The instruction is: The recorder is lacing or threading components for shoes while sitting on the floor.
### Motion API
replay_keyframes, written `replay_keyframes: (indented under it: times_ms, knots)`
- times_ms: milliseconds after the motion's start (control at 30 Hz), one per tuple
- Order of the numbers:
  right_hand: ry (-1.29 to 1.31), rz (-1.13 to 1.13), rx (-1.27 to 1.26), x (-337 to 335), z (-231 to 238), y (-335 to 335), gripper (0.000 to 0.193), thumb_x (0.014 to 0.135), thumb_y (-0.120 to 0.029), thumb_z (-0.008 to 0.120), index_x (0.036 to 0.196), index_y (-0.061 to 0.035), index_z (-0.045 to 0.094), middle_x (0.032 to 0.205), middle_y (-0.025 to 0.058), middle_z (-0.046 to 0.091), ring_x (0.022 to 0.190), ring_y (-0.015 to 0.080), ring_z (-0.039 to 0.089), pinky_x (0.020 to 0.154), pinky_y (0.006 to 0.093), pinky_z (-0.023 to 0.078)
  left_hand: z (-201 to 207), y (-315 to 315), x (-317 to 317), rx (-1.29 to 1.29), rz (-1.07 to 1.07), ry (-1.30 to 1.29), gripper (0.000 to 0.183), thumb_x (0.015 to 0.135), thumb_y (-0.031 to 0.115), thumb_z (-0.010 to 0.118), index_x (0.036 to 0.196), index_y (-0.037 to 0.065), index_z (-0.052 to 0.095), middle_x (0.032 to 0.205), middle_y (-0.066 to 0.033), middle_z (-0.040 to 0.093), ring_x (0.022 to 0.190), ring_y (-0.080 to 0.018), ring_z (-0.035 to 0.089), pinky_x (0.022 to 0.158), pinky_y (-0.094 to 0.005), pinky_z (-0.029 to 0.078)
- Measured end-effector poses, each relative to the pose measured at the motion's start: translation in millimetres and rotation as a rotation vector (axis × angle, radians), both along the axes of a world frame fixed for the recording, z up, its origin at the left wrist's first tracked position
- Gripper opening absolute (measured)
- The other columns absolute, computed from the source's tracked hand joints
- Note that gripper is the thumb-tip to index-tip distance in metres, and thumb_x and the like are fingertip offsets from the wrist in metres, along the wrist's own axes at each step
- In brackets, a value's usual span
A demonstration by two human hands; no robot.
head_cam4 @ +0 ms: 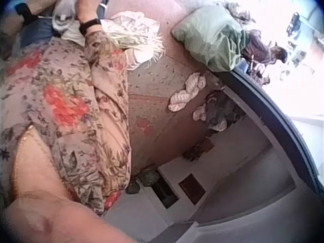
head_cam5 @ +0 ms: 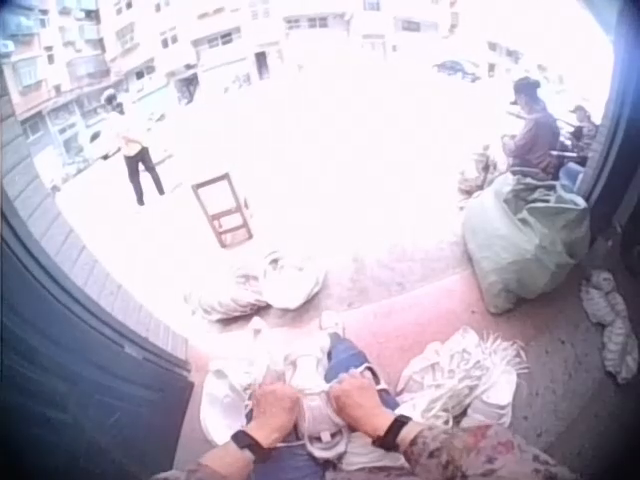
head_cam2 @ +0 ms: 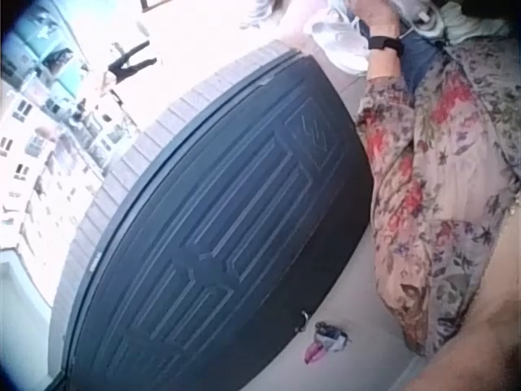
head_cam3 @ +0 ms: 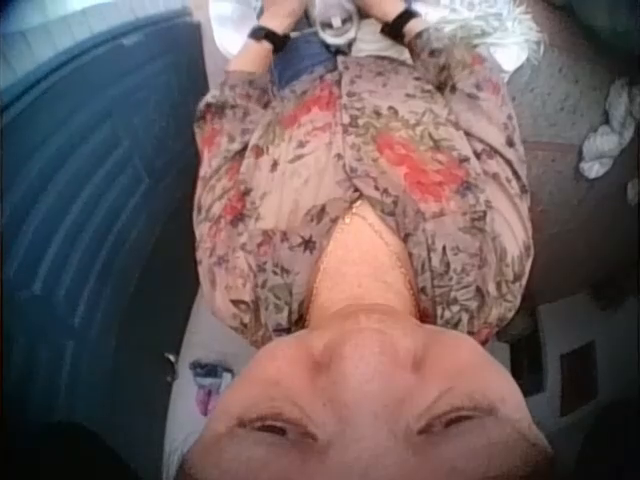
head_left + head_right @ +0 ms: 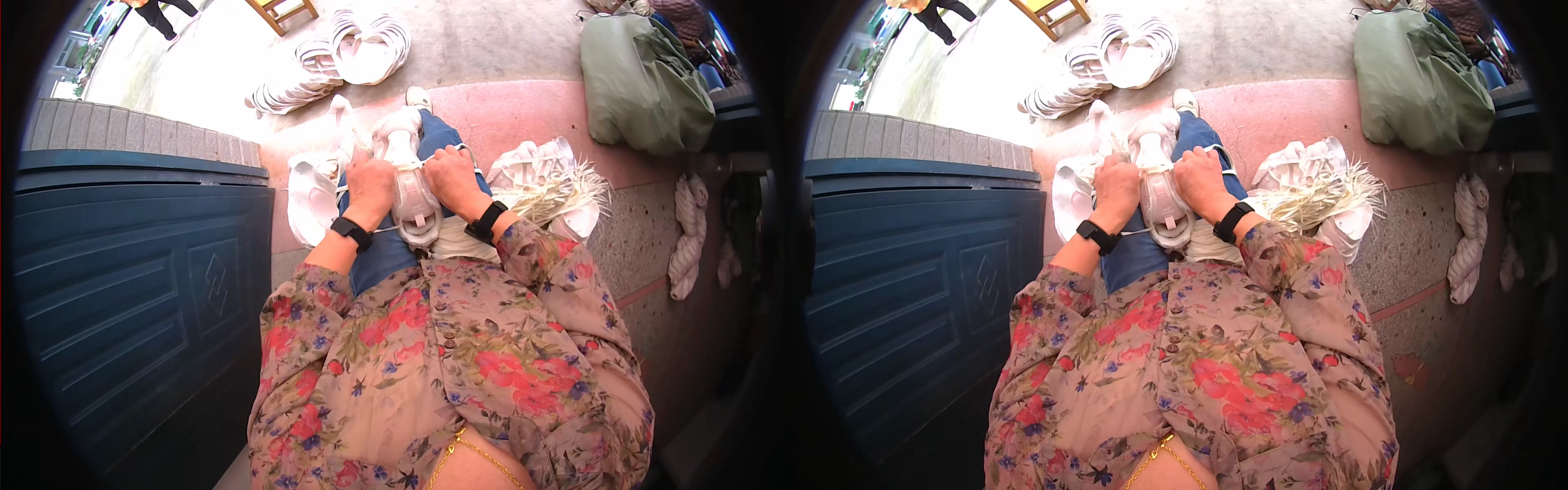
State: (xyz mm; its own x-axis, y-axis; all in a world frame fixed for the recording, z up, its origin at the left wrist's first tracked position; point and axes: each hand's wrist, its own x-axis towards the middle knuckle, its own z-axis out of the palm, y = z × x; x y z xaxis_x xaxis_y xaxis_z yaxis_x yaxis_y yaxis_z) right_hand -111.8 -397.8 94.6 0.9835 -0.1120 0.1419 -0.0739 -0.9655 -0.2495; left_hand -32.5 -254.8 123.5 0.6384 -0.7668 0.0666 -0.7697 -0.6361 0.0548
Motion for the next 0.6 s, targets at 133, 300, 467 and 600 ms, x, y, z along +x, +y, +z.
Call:
replay_keyframes:
  times_ms: [133, 300, 467, 600]
  knots:
    - [0.012, 0.045, -0.030, -6, 4, 5, 0.023, 0.077, -0.027, 0.055, 0.073, -0.0066, 0.064, 0.078, 0.0075, 0.057, 0.084, 0.0230, 0.051, 0.071, 0.0377, 0.037, 2, 12, -20, -0.111, 0.119, -0.045, 0.019, 0.069, 0.025, 0.065, 0.068, 0.006, 0.062, 0.069, -0.0082, 0.060, 0.081, -0.0251, 0.050, 0.068, -0.0388, 0.038]
    - [0.121, 0.096, 0.012, -6, 3, -1, 0.024, 0.079, -0.026, 0.051, 0.080, -0.0046, 0.063, 0.084, 0.0096, 0.058, 0.089, 0.0248, 0.051, 0.073, 0.0392, 0.039, -4, 15, -36, -0.071, 0.182, -0.009, 0.019, 0.072, 0.022, 0.061, 0.079, 0.005, 0.061, 0.077, -0.0084, 0.059, 0.084, -0.0265, 0.050, 0.069, -0.0405, 0.040]
    - [0.172, 0.198, 0.155, -8, -4, -14, 0.021, 0.078, -0.017, 0.047, 0.084, -0.0032, 0.061, 0.089, 0.0112, 0.057, 0.089, 0.0281, 0.051, 0.075, 0.0429, 0.039, -6, 23, -24, -0.137, 0.229, 0.230, 0.018, 0.073, 0.018, 0.059, 0.086, 0.007, 0.063, 0.081, -0.0088, 0.059, 0.085, -0.0293, 0.051, 0.073, -0.0403, 0.043]
    - [0.033, 0.177, 0.334, -9, -12, -11, 0.016, 0.076, -0.013, 0.049, 0.085, -0.0033, 0.059, 0.087, 0.0114, 0.056, 0.088, 0.0289, 0.051, 0.075, 0.0412, 0.040, 0, 16, -19, -0.323, 0.141, 0.140, 0.015, 0.071, 0.014, 0.062, 0.083, 0.006, 0.064, 0.083, -0.0106, 0.058, 0.084, -0.0294, 0.052, 0.073, -0.0381, 0.044]
